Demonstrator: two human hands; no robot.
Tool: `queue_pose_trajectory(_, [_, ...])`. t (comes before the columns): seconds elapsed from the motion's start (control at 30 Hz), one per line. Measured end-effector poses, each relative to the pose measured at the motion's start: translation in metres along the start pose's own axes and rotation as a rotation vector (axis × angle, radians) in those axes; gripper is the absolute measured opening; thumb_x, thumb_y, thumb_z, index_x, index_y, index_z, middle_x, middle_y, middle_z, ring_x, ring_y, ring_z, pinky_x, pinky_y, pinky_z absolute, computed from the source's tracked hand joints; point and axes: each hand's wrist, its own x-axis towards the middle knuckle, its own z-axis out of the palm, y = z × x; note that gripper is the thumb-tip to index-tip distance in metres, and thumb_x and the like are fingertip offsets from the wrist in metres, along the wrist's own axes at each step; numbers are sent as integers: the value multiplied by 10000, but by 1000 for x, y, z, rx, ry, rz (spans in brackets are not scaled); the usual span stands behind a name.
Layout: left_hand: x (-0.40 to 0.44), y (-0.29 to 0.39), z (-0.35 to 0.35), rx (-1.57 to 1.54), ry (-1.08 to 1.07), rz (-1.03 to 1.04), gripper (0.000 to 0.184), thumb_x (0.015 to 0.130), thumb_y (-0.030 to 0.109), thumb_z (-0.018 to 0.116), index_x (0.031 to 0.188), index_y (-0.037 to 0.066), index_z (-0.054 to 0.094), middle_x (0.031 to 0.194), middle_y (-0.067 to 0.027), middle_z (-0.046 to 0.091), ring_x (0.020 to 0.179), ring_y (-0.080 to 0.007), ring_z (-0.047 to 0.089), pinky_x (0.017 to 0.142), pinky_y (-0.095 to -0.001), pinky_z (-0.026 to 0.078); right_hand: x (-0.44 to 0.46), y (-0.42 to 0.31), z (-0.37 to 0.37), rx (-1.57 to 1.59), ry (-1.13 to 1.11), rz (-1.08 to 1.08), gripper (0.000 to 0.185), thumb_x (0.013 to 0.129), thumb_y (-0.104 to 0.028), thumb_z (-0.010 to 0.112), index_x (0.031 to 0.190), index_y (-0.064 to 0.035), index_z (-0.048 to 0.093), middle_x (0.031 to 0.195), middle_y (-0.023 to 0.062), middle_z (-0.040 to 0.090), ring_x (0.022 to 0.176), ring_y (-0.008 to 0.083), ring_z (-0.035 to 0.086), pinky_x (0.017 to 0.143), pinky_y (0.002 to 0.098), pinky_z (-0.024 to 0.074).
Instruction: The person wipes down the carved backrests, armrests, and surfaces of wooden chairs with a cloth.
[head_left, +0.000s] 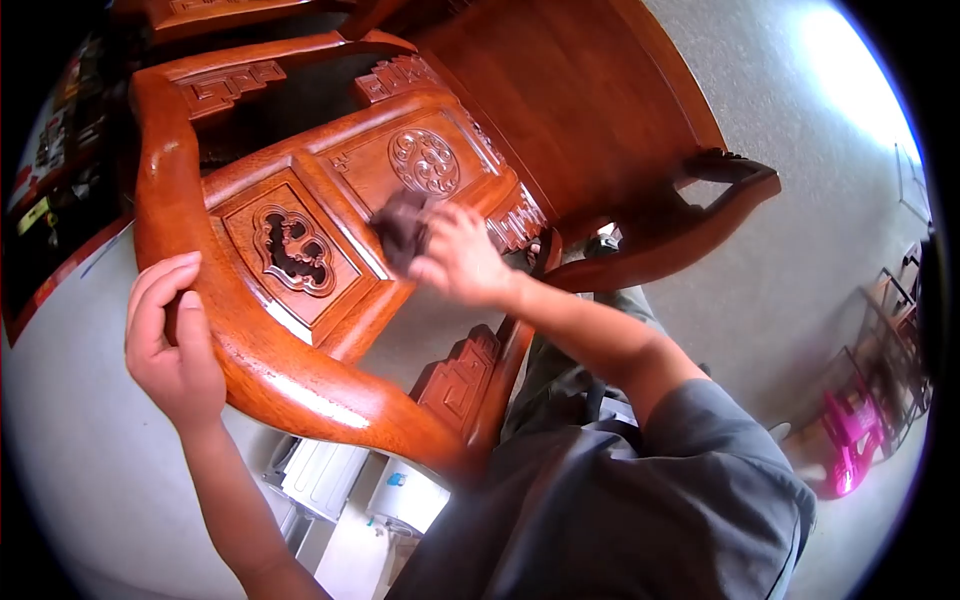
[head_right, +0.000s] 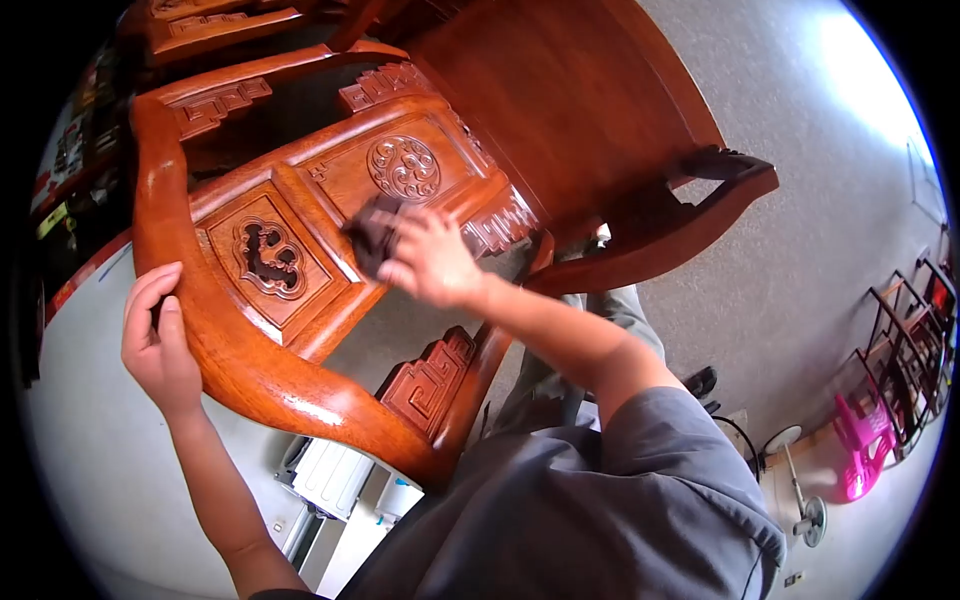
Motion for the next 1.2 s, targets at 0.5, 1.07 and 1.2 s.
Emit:
queue_pose_trajectory(0.5, [0,-1,2,-98,78,28,195,928,-43,520,1025,-52,689,1120,-130,706,1062,-213,654,967,-324,502,-3,23,18,281,-32,324,472,1013,-415,512,1275,-42,635,1408,240,550,1419,433,383,1139,559,357])
queue_pose_trajectory(1.07, [3,2,2,-91,82,48,181,903,-53,539,1004,-46,690,1077,-134,704,1016,-227,661,941,-322,511,34,68,37,266,-23,485,555,1029,-487,456,1437,-116,527,1462,186,499,1433,357,395,1145,575,337])
queue_pose_trajectory(1.2, [4,0,2,-78,89,55,170,888,-42,552,991,-42,688,1060,-134,707,1011,-237,662,936,-332,514,29,8,29,188,-176,304,632,1034,-582,408,1432,-103,516,1453,228,482,1466,386,328,1196,602,258])
